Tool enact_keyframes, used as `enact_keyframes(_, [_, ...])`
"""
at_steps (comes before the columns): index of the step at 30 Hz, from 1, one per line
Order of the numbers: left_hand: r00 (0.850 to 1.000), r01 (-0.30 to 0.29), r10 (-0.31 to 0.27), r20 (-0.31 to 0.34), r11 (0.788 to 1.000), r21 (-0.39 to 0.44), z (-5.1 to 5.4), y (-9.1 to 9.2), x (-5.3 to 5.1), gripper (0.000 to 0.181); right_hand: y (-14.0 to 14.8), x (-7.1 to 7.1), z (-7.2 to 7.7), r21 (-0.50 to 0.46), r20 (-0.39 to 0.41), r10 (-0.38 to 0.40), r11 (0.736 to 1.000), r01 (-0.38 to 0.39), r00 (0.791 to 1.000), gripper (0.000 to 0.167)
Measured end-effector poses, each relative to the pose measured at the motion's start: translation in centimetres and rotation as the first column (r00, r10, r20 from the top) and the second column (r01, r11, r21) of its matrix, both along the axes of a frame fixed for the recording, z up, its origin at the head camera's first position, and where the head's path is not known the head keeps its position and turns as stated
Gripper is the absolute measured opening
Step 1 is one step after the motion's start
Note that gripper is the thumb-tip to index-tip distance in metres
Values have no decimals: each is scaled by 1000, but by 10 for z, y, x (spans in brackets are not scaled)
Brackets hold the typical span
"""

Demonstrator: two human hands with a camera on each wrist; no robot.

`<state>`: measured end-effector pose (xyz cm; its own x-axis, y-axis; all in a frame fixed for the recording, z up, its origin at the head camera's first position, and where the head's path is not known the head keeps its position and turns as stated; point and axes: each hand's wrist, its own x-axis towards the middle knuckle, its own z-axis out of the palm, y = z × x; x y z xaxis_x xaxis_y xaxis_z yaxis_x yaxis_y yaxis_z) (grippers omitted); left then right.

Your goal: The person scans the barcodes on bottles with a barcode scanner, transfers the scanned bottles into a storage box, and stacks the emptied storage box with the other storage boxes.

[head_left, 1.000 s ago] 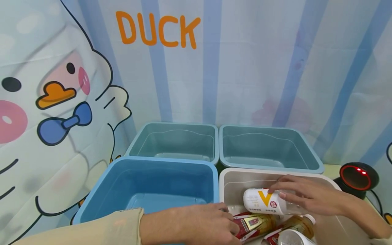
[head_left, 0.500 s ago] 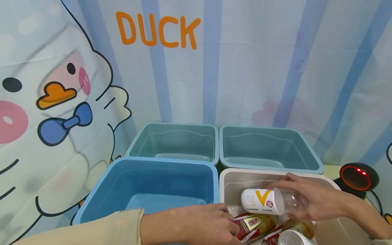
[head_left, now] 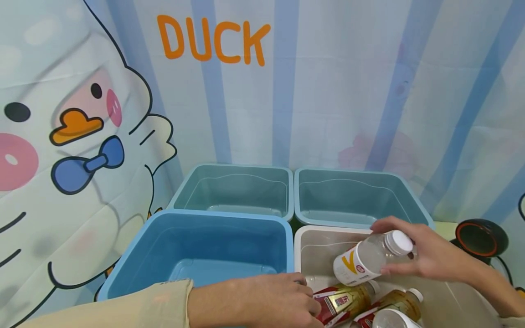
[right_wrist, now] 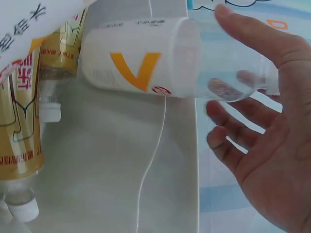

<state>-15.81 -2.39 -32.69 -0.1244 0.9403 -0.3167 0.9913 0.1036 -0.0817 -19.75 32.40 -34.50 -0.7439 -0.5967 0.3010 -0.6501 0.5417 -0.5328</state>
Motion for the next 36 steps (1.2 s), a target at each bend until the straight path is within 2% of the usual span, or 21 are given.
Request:
enact_keyframes(10, [1000, 3, -4, -19, 999, -32, -1, 2, 1, 48, 5, -1, -5, -87, 92, -120, 988, 128, 988, 54])
enact_keyframes(22, [999, 10, -12, -39, 999, -43, -1, 2, 1, 46, 16, -2, 1, -258, 203, -174, 940, 224, 964, 44])
enact_keyframes(29, [1000, 0, -1, -30, 999, -48, -2, 2, 0, 47, 19, -5, 3, -404, 228, -80, 899, 169, 970, 34])
enact_keyframes(33, [999, 8, -9, -36, 999, -40, -2, 2, 0, 46, 22, -7, 3, -459, 275, -22, 876, 151, 961, 25])
enact_keyframes(36, [999, 15, -16, -40, 999, -36, -2, 2, 0, 45, 25, -9, 3, -517, 305, 53, 847, 119, 951, 23])
